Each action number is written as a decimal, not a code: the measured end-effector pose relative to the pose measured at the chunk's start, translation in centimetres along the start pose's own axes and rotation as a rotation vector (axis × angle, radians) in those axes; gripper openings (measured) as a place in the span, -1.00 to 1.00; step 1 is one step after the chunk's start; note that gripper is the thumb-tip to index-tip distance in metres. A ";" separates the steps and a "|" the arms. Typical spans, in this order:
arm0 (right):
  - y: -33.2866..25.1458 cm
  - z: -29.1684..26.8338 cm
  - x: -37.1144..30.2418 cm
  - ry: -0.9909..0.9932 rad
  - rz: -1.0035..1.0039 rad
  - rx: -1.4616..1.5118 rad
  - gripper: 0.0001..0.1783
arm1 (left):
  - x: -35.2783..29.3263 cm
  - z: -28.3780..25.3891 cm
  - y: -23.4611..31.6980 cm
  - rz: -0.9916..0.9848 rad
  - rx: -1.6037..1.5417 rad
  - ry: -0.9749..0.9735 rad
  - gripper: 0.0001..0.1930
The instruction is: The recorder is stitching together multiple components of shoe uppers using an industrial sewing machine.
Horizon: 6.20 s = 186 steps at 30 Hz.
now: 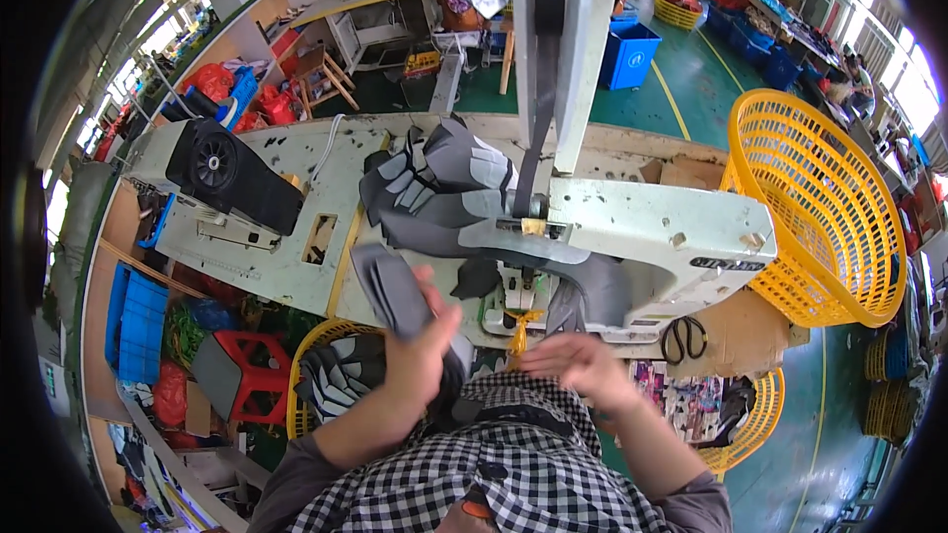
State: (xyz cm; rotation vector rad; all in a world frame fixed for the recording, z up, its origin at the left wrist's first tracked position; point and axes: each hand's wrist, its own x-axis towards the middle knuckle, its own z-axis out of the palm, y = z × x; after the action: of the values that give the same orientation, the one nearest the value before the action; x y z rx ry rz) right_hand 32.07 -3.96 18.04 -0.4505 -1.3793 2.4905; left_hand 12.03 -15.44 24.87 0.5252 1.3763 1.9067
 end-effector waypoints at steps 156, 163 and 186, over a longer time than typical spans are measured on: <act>9.3 -20.3 -3.4 0.169 0.948 -0.912 -0.77 | -15.1 -36.0 -35.2 -1.313 1.280 0.409 0.09; 10.1 -18.8 -1.4 0.112 1.004 -0.959 -0.77 | -16.7 -35.0 -34.7 -1.126 1.311 0.599 -0.47; 6.4 19.9 15.0 -1.007 0.074 -1.230 0.19 | -9.9 -23.4 -0.9 -0.192 0.688 -0.273 -0.39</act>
State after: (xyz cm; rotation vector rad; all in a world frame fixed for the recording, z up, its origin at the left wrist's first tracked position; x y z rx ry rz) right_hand 10.04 -17.13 20.43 0.7151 -3.2014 1.5373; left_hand 2.87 -37.69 16.64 0.9022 1.8034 1.1263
